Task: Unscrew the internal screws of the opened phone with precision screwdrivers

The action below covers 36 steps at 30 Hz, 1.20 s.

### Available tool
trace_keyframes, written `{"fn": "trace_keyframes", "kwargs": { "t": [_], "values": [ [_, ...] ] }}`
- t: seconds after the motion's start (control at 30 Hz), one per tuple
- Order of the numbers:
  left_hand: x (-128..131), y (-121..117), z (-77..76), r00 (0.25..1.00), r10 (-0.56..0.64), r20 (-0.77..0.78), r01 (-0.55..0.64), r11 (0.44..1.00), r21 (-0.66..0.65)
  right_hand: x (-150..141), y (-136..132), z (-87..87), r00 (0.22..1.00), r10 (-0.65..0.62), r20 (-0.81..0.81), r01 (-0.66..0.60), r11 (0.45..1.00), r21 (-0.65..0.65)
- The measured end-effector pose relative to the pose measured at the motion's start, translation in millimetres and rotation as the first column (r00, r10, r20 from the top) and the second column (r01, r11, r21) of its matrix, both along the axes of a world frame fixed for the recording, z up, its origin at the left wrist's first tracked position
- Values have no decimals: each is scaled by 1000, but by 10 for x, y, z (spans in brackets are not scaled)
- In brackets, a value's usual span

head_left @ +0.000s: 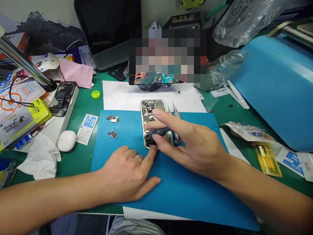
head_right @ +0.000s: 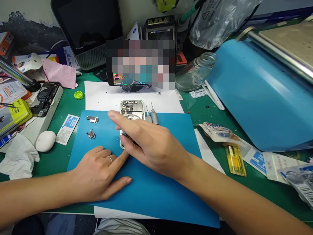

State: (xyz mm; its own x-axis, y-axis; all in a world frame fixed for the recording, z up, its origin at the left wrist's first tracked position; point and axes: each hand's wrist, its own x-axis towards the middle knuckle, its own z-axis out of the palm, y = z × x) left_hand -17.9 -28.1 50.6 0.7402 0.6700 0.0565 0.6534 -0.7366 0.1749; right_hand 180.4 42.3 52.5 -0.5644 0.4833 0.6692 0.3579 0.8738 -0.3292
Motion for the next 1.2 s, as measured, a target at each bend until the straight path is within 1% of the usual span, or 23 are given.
{"fn": "trace_keyframes", "kwargs": {
  "t": [0.17, 0.37, 0.5, 0.57, 0.67, 0.7, 0.87, 1.03, 1.2],
  "values": [
    [-1, 5, 14, 1000, -1, -13, 1, 1000, -8, -69, -7, -20, 996, 56, -67, -56, 998, 0],
    [3, 8, 36, 999, 24, -46, -25, 999, -35, -125, -40, -32, 993, 69, -96, -69, 998, 4],
    [0, -3, 34, 999, 28, -25, -29, 999, -26, -116, -19, -19, 991, 69, -110, -68, 998, 15],
    [-3, -4, 26, 999, 26, -19, -26, 999, -19, -110, -6, -12, 992, 45, -119, -41, 998, 36],
    [-3, -2, 10, 1000, 27, -4, -27, 1000, -4, -110, -5, -5, 991, -25, -135, 33, 998, 58],
    [-2, -1, 5, 999, 33, 0, -33, 999, 0, -112, -7, -4, 990, -26, -139, 34, 998, 59],
    [3, 0, 2, 999, 39, 15, -39, 999, 0, -122, -3, -1, 988, 46, -144, -37, 997, 64],
    [6, -6, 20, 999, 32, 4, -32, 999, -10, -113, 19, 10, 989, 16, -146, -10, 999, 41],
    [21, -10, 31, 999, 45, -7, -45, 999, -12, -99, 33, 2, 991, 62, -117, -56, 997, 61]
  ]
}}
